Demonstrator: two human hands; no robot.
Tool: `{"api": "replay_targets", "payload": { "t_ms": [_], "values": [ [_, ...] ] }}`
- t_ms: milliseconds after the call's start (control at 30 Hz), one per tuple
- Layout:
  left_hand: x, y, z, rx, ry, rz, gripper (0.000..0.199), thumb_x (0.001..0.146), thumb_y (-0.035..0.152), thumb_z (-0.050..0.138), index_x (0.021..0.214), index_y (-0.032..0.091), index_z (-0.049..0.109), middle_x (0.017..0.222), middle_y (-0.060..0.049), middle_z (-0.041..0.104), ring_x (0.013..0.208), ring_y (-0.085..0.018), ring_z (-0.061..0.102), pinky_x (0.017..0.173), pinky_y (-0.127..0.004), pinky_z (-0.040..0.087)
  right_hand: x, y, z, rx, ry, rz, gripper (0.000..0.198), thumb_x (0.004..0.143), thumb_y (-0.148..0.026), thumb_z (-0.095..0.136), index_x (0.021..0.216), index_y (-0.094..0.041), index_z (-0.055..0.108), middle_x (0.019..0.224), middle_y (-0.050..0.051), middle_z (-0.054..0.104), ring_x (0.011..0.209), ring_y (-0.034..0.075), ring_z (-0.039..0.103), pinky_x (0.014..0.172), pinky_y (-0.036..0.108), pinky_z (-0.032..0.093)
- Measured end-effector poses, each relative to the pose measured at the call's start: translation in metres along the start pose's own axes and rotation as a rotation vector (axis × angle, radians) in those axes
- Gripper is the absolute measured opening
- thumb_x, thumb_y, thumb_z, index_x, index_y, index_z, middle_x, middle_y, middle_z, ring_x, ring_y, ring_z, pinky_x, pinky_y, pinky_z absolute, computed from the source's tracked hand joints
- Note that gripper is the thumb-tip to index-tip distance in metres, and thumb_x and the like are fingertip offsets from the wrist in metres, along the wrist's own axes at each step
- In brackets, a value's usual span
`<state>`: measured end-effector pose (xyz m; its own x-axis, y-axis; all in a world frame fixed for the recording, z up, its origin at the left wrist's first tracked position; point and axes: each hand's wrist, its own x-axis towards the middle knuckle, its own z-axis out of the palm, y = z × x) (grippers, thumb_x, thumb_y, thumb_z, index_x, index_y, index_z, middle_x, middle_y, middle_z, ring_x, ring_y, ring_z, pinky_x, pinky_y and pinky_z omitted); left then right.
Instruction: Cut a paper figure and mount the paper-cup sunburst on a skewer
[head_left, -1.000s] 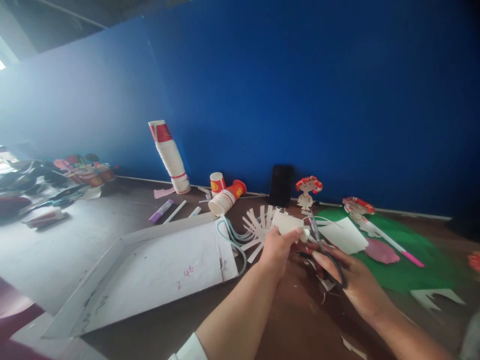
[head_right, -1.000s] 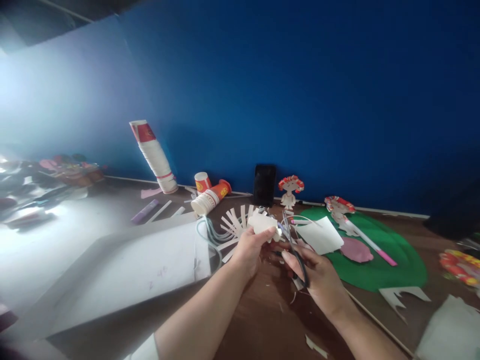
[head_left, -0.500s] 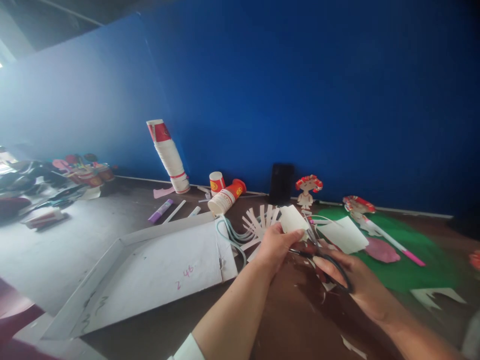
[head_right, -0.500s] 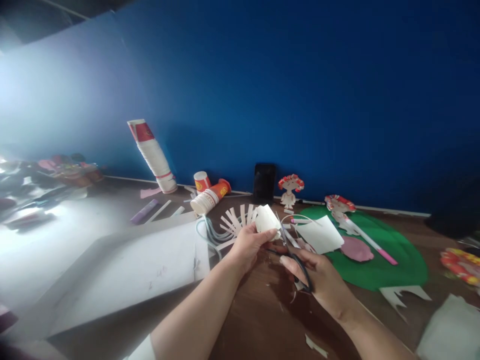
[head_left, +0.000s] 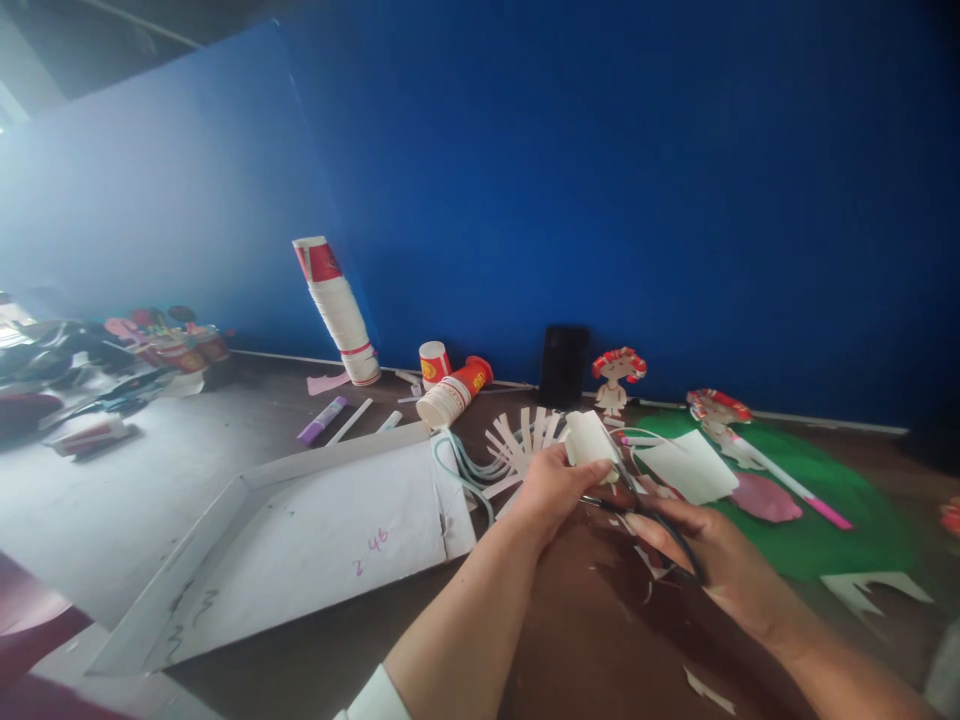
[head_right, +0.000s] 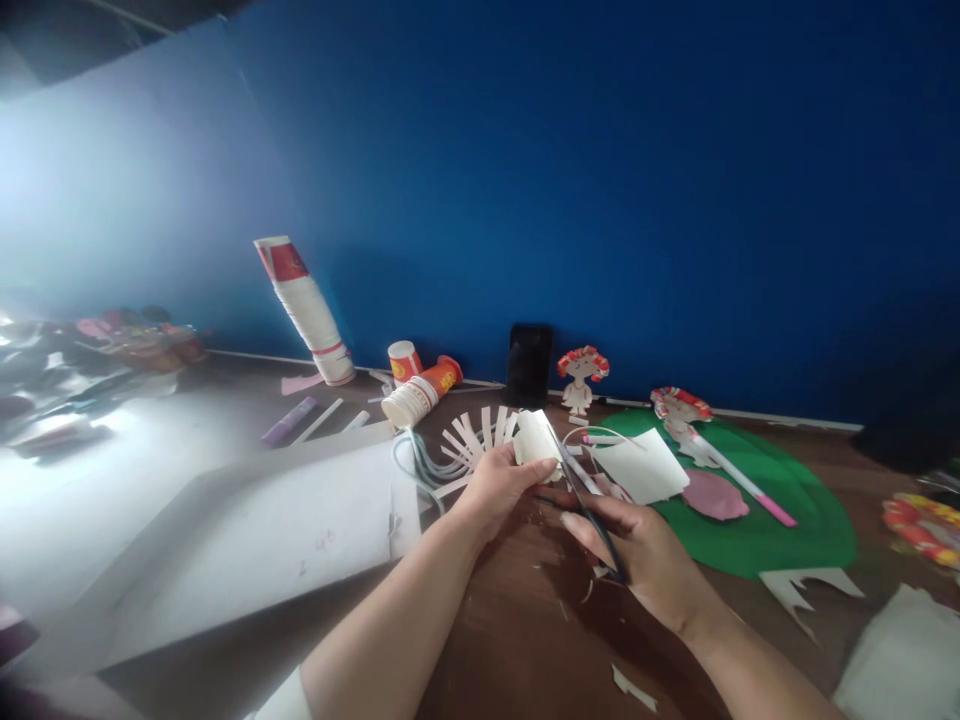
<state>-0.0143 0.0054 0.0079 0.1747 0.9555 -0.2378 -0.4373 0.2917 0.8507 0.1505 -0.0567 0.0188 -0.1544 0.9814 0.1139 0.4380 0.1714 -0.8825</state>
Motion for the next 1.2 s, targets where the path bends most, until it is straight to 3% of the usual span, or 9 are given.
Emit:
{"api": "replay_targets", "payload": {
  "t_ms": [100,300,467,600,700,767,900,1067,1200],
  "values": [
    [0.0,0.001,-0.001,0.137,-0.077,0.035,0.028,0.062,0.033,0.087,0.079,0.015,0.074,0.074,-0.009,0.073,0.066,-0.023,0.067,0.067,-0.034,0.053,-0.001,0.003,0.002,0.041,-0.021,0.022,0.046,0.086,-0.055,0.065,0.119,-0.027,0.079,0.117,0.007,0.077,0.106,0.034,0.07,0.09,0.039,0.058],
    [-0.001,0.006,-0.002,0.227,-0.066,0.05,0.022,0.068,0.029,0.082,0.083,0.015,0.074,0.079,-0.008,0.074,0.071,-0.023,0.068,0.074,-0.034,0.053,0.001,0.008,-0.002,-0.015,-0.011,0.035,0.048,0.085,-0.058,0.065,0.117,-0.026,0.079,0.105,0.008,0.078,0.092,0.03,0.071,0.08,0.036,0.058],
    [0.001,0.006,-0.006,0.283,-0.154,0.063,0.026,0.07,0.025,0.079,0.093,0.014,0.074,0.083,-0.006,0.075,0.076,-0.021,0.068,0.074,-0.031,0.052,-0.001,0.012,-0.002,-0.015,-0.034,0.125,0.054,0.086,-0.061,0.062,0.123,-0.024,0.076,0.081,0.004,0.073,0.064,0.02,0.062,0.057,0.03,0.051],
    [0.002,0.005,-0.008,0.301,-0.139,0.071,0.021,0.072,0.025,0.077,0.09,0.015,0.074,0.079,-0.004,0.074,0.072,-0.019,0.066,0.072,-0.029,0.051,-0.002,0.017,0.0,0.027,0.015,0.123,0.052,0.086,-0.06,0.062,0.122,-0.025,0.077,0.073,0.003,0.071,0.06,0.02,0.062,0.052,0.029,0.05],
    [0.002,0.006,-0.007,0.289,-0.129,0.059,0.019,0.071,0.024,0.077,0.087,0.015,0.074,0.076,-0.003,0.073,0.069,-0.018,0.065,0.07,-0.028,0.05,0.0,0.021,-0.002,0.02,-0.007,0.096,0.049,0.083,-0.059,0.065,0.117,-0.028,0.08,0.086,0.006,0.077,0.067,0.024,0.067,0.061,0.031,0.057],
    [0.001,0.007,-0.005,0.271,-0.129,0.065,0.017,0.07,0.023,0.078,0.085,0.015,0.073,0.075,-0.003,0.072,0.068,-0.017,0.064,0.069,-0.027,0.049,0.002,0.022,-0.004,0.005,-0.015,0.075,0.049,0.082,-0.058,0.067,0.117,-0.027,0.08,0.098,0.008,0.079,0.081,0.029,0.071,0.076,0.036,0.06],
    [0.001,0.01,-0.003,0.219,-0.124,0.063,0.019,0.067,0.021,0.08,0.083,0.015,0.072,0.074,-0.003,0.071,0.067,-0.016,0.062,0.068,-0.027,0.048,0.004,0.018,-0.004,0.01,-0.025,0.033,0.049,0.083,-0.056,0.068,0.119,-0.025,0.079,0.125,0.01,0.073,0.11,0.036,0.067,0.101,0.044,0.052],
    [0.001,0.011,-0.003,0.212,-0.084,0.058,0.019,0.066,0.025,0.082,0.079,0.014,0.072,0.067,-0.001,0.066,0.061,-0.013,0.056,0.065,-0.026,0.044,0.002,0.011,-0.002,-0.012,0.012,0.031,0.047,0.082,-0.058,0.069,0.116,-0.028,0.08,0.128,0.008,0.073,0.128,0.038,0.058,0.109,0.045,0.045],
    [0.001,0.01,-0.003,0.217,-0.052,0.064,0.02,0.066,0.027,0.082,0.074,0.014,0.07,0.06,0.001,0.059,0.057,-0.011,0.048,0.061,-0.024,0.038,0.002,0.01,-0.002,0.005,-0.007,0.042,0.048,0.082,-0.059,0.068,0.116,-0.028,0.08,0.126,0.007,0.074,0.127,0.037,0.06,0.107,0.042,0.047]
  ]
}}
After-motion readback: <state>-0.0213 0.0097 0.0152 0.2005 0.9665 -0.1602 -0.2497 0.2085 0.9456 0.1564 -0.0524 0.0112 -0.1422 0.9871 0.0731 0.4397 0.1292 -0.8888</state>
